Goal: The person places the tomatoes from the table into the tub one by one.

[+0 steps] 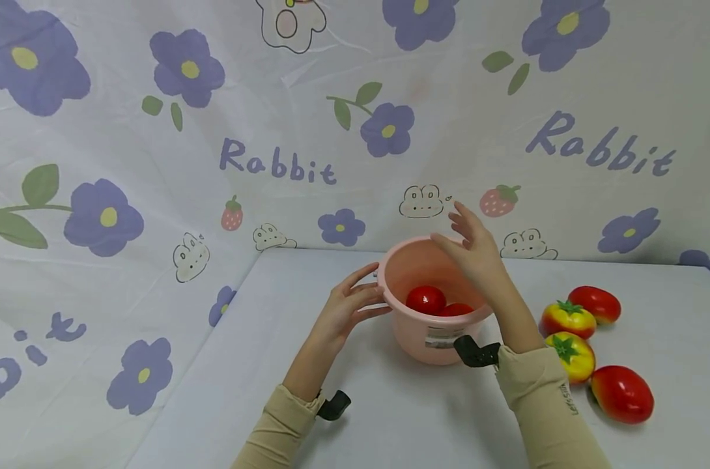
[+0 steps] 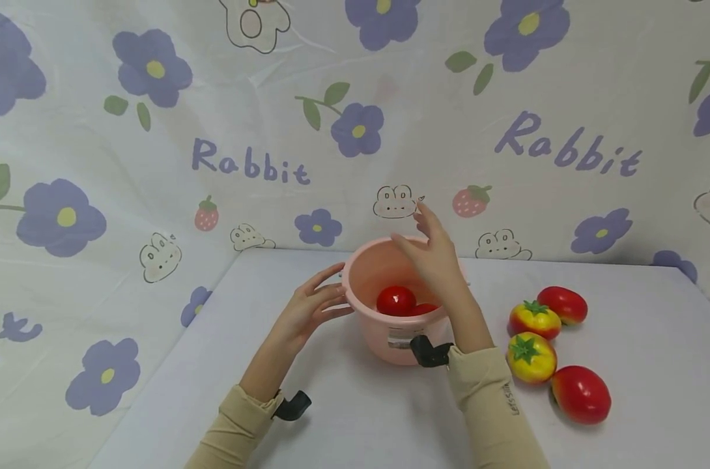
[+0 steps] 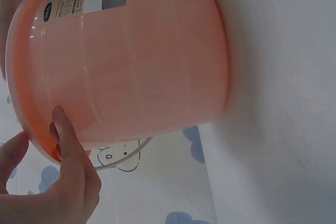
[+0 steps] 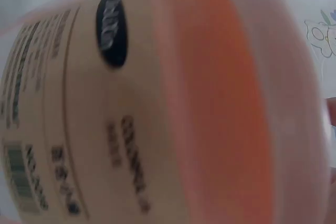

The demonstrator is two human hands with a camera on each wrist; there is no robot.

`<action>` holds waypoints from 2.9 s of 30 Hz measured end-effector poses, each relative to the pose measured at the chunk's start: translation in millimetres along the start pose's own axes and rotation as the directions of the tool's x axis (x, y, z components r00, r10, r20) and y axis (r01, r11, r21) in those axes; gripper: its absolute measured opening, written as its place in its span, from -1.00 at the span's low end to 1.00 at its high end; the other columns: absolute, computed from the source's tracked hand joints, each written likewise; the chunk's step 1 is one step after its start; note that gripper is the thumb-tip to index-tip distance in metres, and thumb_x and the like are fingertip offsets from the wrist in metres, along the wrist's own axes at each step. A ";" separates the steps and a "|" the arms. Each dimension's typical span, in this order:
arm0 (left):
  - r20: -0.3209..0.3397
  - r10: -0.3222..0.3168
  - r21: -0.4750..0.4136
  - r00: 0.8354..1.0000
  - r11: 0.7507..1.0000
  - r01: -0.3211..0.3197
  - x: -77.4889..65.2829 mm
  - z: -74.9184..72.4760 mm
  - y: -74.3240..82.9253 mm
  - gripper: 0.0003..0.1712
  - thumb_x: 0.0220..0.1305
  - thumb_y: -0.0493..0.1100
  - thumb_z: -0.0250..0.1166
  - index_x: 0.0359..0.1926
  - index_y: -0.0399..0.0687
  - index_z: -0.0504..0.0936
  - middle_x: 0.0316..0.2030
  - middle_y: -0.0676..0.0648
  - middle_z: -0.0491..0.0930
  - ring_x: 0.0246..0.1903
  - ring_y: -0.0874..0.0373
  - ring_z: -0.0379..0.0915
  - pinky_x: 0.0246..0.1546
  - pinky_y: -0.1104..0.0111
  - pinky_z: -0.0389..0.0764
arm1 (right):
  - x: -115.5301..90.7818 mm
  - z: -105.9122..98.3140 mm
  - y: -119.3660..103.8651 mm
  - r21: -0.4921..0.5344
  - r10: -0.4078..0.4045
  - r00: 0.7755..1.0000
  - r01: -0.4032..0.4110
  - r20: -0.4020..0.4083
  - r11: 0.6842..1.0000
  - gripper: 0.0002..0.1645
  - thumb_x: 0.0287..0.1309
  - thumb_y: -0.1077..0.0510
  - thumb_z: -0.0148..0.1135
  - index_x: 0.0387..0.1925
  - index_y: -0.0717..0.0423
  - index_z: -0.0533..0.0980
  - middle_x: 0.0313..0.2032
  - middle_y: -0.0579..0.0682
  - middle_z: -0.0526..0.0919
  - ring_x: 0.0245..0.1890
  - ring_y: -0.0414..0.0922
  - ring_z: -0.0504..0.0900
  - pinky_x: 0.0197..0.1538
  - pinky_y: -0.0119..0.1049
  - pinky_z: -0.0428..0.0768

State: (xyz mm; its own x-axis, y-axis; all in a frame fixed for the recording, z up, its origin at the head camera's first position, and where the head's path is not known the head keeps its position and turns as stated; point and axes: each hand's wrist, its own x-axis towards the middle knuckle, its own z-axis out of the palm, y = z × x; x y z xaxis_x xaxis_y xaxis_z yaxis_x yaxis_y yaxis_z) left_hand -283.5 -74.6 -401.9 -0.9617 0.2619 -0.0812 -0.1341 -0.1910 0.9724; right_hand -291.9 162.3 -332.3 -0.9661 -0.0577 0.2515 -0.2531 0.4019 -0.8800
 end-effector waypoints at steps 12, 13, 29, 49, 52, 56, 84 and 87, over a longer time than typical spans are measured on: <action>-0.004 0.002 0.008 1.000 1.000 -0.002 1.5 -0.4 -2.1 -0.45 0.30 -0.16 0.27 0.30 0.21 0.45 0.23 -0.33 0.48 -0.09 0.15 0.68 0.08 0.10 0.64 | -8.2 -17.9 23.6 -0.050 0.010 0.998 -0.013 -0.054 0.999 -0.03 0.29 -0.06 0.18 0.55 -0.05 -0.11 0.48 0.21 0.14 0.48 0.21 0.14 0.45 0.26 0.16; -0.004 0.003 0.008 1.000 1.000 -0.003 1.4 -0.4 -2.1 -0.45 0.30 -0.16 0.27 0.30 0.21 0.46 0.24 -0.33 0.48 -0.09 0.15 0.68 0.08 0.10 0.65 | -9.0 -19.3 24.8 -0.054 0.013 0.998 -0.017 -0.056 0.998 -0.02 0.29 -0.07 0.18 0.55 -0.04 -0.12 0.48 0.22 0.14 0.48 0.21 0.13 0.45 0.26 0.16; -0.006 0.006 0.008 1.000 1.000 -0.006 0.4 -1.0 -2.4 -0.44 0.29 -0.17 0.29 0.30 0.19 0.45 0.24 -0.34 0.47 -0.08 0.13 0.68 0.07 0.11 0.65 | -25.4 -44.0 47.1 -0.121 0.125 0.988 -0.136 -0.094 0.983 0.02 0.30 -0.16 0.14 0.55 -0.08 -0.21 0.51 0.23 0.05 0.49 0.32 0.01 0.23 0.46 0.28; 0.001 0.012 0.015 1.000 1.000 -0.012 -1.5 -2.8 -0.2 -0.44 0.29 -0.15 0.28 0.31 0.20 0.45 0.25 -0.35 0.46 -0.08 0.13 0.68 0.08 0.11 0.65 | -37.7 -75.9 86.9 -0.120 0.221 0.961 -0.242 -0.169 0.963 0.02 0.33 -0.18 0.08 0.55 -0.05 -0.26 0.52 0.27 -0.06 0.51 0.34 -0.13 0.32 0.49 0.09; 0.003 0.012 0.015 1.000 1.000 -0.012 -1.7 -2.6 -0.1 -0.44 0.29 -0.16 0.28 0.31 0.20 0.45 0.25 -0.35 0.46 -0.08 0.12 0.68 0.08 0.11 0.65 | -40.2 -80.5 95.5 -0.125 0.243 0.953 -0.268 -0.182 0.955 0.03 0.33 -0.18 0.08 0.55 -0.04 -0.26 0.52 0.28 -0.08 0.51 0.34 -0.15 0.30 0.49 0.11; 0.001 0.012 0.015 1.000 1.000 -0.012 -1.7 -2.5 -0.1 -0.44 0.29 -0.16 0.28 0.30 0.20 0.45 0.24 -0.34 0.47 -0.08 0.12 0.68 0.08 0.10 0.65 | -43.4 -86.9 105.0 -0.148 0.274 0.940 -0.306 -0.202 0.941 0.03 0.32 -0.19 0.08 0.55 -0.02 -0.26 0.52 0.29 -0.10 0.50 0.35 -0.17 0.34 0.48 0.06; 0.001 0.004 0.018 1.000 1.000 -0.004 -1.2 -1.6 -1.4 -0.45 0.31 -0.14 0.26 0.31 0.23 0.44 0.24 -0.35 0.46 -0.09 0.14 0.68 0.09 0.10 0.64 | -62.3 -106.4 156.2 -0.177 0.455 0.840 -0.516 -0.294 0.838 0.15 0.28 -0.10 0.15 0.53 0.09 -0.39 0.50 0.36 -0.47 0.50 0.38 -0.37 0.32 0.45 0.11; 0.000 0.004 0.014 1.000 1.000 -0.004 -1.1 -1.6 -1.4 -0.46 0.32 -0.15 0.26 0.31 0.21 0.44 0.23 -0.35 0.47 -0.10 0.15 0.68 0.09 0.10 0.64 | -62.6 -104.7 158.7 -0.193 0.460 0.830 -0.530 -0.315 0.825 0.16 0.27 -0.09 0.16 0.53 0.09 -0.40 0.49 0.35 -0.52 0.50 0.37 -0.42 0.32 0.46 0.09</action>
State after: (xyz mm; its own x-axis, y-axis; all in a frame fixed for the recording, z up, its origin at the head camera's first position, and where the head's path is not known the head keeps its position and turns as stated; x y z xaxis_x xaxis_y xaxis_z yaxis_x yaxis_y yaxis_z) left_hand -282.7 -76.1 -403.6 -0.9622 0.2609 -0.0776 -0.1270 -0.1784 0.9757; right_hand -266.4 325.4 -445.6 -0.9028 0.4244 -0.0689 0.3131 0.5390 -0.7819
